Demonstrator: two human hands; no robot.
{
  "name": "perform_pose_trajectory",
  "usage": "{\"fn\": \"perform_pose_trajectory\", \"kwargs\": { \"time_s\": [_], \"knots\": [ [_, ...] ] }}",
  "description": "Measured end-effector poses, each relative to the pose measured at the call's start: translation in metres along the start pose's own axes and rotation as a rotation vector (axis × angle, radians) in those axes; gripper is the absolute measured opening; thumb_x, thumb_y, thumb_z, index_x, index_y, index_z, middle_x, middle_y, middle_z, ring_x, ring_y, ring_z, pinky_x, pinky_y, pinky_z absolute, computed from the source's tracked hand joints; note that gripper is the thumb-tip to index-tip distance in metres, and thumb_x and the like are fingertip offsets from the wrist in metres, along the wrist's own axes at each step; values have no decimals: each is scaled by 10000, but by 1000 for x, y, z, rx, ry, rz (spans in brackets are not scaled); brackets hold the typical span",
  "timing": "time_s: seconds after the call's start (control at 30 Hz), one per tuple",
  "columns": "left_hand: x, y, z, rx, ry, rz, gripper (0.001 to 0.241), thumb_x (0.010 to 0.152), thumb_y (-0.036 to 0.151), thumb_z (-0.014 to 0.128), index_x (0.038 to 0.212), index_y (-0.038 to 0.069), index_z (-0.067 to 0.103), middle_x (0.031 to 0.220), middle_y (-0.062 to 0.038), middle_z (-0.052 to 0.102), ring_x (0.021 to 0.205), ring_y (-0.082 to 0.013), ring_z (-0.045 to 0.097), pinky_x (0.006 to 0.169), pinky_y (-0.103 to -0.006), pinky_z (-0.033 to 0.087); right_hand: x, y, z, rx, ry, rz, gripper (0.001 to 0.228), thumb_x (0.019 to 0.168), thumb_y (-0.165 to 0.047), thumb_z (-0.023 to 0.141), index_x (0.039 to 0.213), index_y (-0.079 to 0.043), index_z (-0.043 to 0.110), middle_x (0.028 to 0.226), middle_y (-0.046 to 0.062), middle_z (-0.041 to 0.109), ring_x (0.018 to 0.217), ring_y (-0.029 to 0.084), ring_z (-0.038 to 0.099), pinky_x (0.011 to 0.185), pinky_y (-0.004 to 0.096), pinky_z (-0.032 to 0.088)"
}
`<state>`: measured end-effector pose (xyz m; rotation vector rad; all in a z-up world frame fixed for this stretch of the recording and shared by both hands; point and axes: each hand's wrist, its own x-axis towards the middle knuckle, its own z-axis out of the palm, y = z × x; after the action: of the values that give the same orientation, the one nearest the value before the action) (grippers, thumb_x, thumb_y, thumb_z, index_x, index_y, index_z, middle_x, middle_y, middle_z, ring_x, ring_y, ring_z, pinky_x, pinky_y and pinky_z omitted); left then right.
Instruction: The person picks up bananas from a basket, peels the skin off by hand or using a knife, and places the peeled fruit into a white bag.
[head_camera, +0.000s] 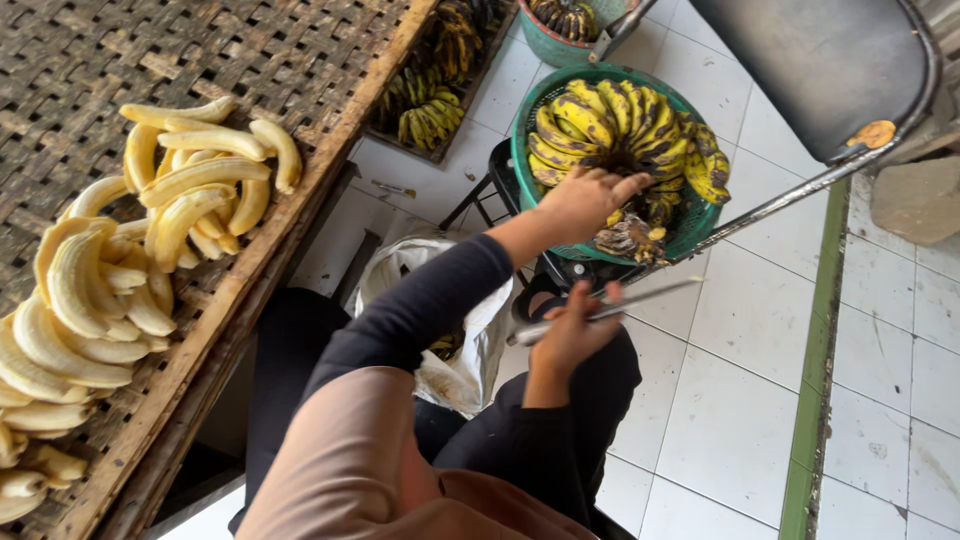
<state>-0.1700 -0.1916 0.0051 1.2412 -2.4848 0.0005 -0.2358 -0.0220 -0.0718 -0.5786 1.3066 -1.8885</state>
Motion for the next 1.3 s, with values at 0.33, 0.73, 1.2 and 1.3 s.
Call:
{"fn": "perform_pose_trajectory", "kwargs": {
  "time_s": [0.33,0.73,1.2,1.3],
  "knots": [
    [14,-6,56,-81,-149,-57,1139,776,281,845,1614,196,80,1178,-47,725,1299,-290,527,995,-598,324,136,-66,-7,-692,-321,-11,446,784,-133,884,1159,-17,672,869,111,688,484,100,513,407,271,388],
    [14,-12,20,-926,196,100,799,999,273,705,1576,84,186,1191,-249,694,1186,-398,673,1020,-455,509,190,-97,7,-69,-296,-12,98,935,-43,728,968,11,654,798,29,649,557,77,507,437,259,416],
    [12,-29,26,-366,-625,-4,422,1007,361,534,1125,5,727,1081,-151,721,907,-272,658,871,-400,530,196,-51,12,-677,-182,-648,334,905,-79,790,1190,28,652,1060,129,768,934,263,756,879,350,570],
    [-66,-38,-14,-1315,-387,-501,509,1056,478,445,1185,49,688,1097,-93,706,849,-199,625,815,-362,555,199,-50,9,-862,-243,-706,496,861,-147,877,1246,27,615,1125,172,711,996,309,690,890,378,529]
  ]
}}
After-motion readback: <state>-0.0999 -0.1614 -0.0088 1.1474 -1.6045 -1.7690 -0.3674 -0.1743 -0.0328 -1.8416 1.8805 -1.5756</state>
